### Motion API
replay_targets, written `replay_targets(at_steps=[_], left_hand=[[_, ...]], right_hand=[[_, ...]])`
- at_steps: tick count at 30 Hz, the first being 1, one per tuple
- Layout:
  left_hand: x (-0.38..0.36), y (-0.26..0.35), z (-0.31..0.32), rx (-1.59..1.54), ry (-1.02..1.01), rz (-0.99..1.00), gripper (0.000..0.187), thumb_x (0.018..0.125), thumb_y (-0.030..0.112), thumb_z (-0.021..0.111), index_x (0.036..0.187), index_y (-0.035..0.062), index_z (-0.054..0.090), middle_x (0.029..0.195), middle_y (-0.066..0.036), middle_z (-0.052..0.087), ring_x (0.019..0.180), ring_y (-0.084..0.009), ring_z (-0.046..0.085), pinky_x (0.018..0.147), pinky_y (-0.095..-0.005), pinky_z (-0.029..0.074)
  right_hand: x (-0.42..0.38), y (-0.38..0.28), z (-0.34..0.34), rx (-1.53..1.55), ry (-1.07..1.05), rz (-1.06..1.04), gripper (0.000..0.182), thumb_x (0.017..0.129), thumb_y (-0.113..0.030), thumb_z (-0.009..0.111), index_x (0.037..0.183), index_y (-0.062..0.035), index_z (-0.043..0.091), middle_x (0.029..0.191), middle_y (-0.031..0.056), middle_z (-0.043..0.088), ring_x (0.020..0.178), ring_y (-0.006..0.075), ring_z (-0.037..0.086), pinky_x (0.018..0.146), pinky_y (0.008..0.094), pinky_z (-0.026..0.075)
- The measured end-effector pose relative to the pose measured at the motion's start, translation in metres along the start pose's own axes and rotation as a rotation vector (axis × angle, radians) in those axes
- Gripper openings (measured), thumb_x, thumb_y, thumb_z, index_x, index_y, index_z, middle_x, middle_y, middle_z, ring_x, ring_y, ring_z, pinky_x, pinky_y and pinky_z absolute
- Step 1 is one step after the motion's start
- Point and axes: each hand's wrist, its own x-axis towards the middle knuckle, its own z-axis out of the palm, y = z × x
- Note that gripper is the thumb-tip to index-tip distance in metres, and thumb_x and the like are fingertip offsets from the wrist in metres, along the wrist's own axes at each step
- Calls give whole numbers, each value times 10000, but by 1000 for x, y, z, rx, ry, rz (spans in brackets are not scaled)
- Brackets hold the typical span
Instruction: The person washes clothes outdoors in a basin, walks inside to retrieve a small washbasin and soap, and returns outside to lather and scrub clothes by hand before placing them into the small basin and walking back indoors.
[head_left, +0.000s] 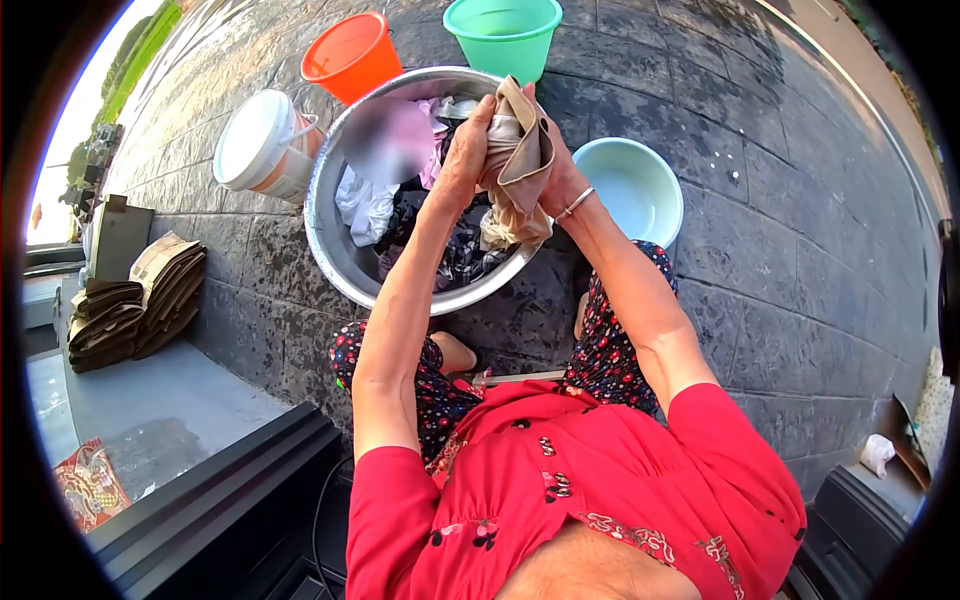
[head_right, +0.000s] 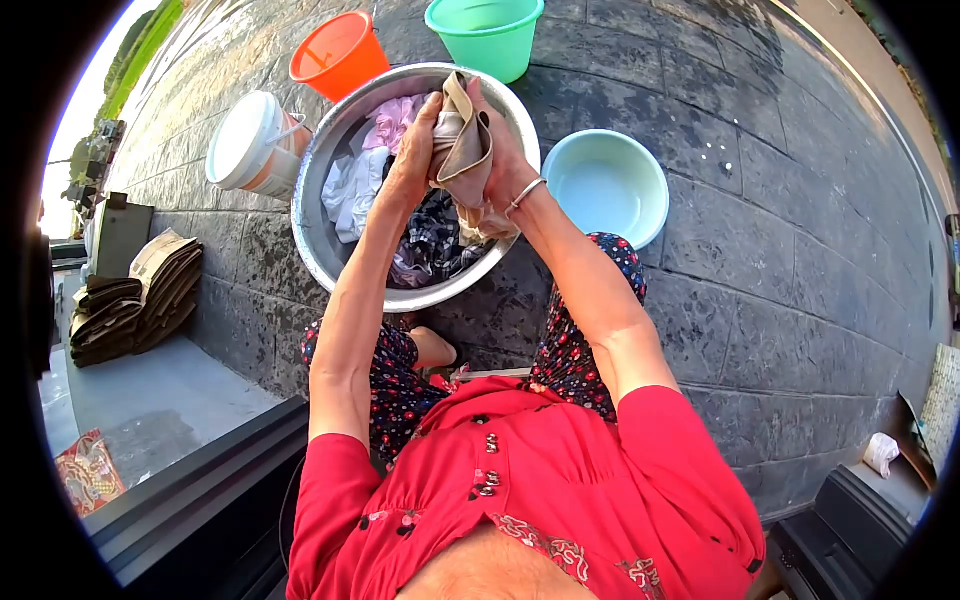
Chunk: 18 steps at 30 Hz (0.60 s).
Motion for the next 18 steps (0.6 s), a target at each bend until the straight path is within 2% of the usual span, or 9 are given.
replay_targets(at_steps=[2, 5, 7, 10, 12, 14, 15, 17, 18], left_hand=[[-9, 0, -8, 119, 15, 45, 357, 890, 339, 513, 1032, 15, 562, 941, -87, 605, 798, -141, 595, 703, -265, 495], [-21, 10, -23, -107, 36, 181, 206, 830, 192, 613, 941, 25, 562, 870, -80, 600, 742, -136, 594, 654, -246, 501], [-27, 22, -24, -246, 99, 222, 129, 778, 95, 647, 835, 41, 546, 796, -60, 585, 720, -125, 584, 624, -234, 503], [-30, 36, -8, -158, 4, 246, 122, 779, 93, 647, 832, 32, 555, 736, -47, 581, 631, -99, 566, 572, -207, 485], [-32, 40, 27, -61, 18, 287, 152, 773, 104, 665, 837, 13, 561, 705, -37, 578, 580, -88, 555, 536, -204, 469], [-16, 44, 42, 0, 19, 412, 175, 766, 95, 673, 865, -4, 569, 752, -48, 603, 617, -81, 564, 550, -210, 473], [-8, 51, 48, 80, 82, 465, 212, 763, 133, 655, 910, 2, 577, 729, -98, 615, 649, -169, 606, 586, -292, 498], [5, 69, 57, 286, 68, 559, 223, 769, 181, 662, 921, 33, 594, 801, -58, 618, 683, -155, 607, 647, -261, 486], [7, 75, 65, 255, -36, 621, 177, 842, 193, 580, 930, 40, 567, 785, -25, 565, 675, -110, 541, 607, -231, 449]], right_hand=[[3, -4, -4, 127, -217, 48, 604, 847, -597, 422, 1079, -53, 544, 971, 114, 613, 818, 235, 623, 752, 364, 529], [-4, -10, 5, 105, -89, 70, 698, 834, -641, 393, 1130, -22, 521, 1031, 137, 603, 911, 255, 606, 816, 374, 505], [7, -11, -11, 90, -116, 54, 785, 838, -657, 346, 1254, 2, 438, 1212, 169, 520, 1098, 306, 514, 938, 428, 418], [-3, -10, 7, 80, -56, -210, 645, 890, -569, 357, 1227, -27, 453, 1207, 138, 517, 1115, 269, 493, 957, 381, 402], [0, -4, 4, 24, -66, -303, 567, 882, -565, 393, 1151, -77, 497, 1105, 90, 565, 1020, 217, 553, 854, 338, 473], [-19, -19, 29, -26, -58, -263, 593, 855, -604, 419, 1124, -83, 509, 1059, 72, 584, 942, 186, 590, 811, 317, 495], [-11, -27, 34, -40, -72, -336, 623, 825, -618, 463, 1124, -75, 520, 1045, 96, 602, 923, 212, 597, 829, 332, 490], [-9, -51, 48, 61, -343, -238, 388, 871, -388, 566, 1085, -65, 561, 1030, 60, 607, 933, 161, 579, 808, 271, 472], [-3, -60, 53, -175, -225, -384, 369, 876, -374, 567, 1054, -50, 562, 1011, 44, 605, 902, 142, 581, 803, 276, 476]])
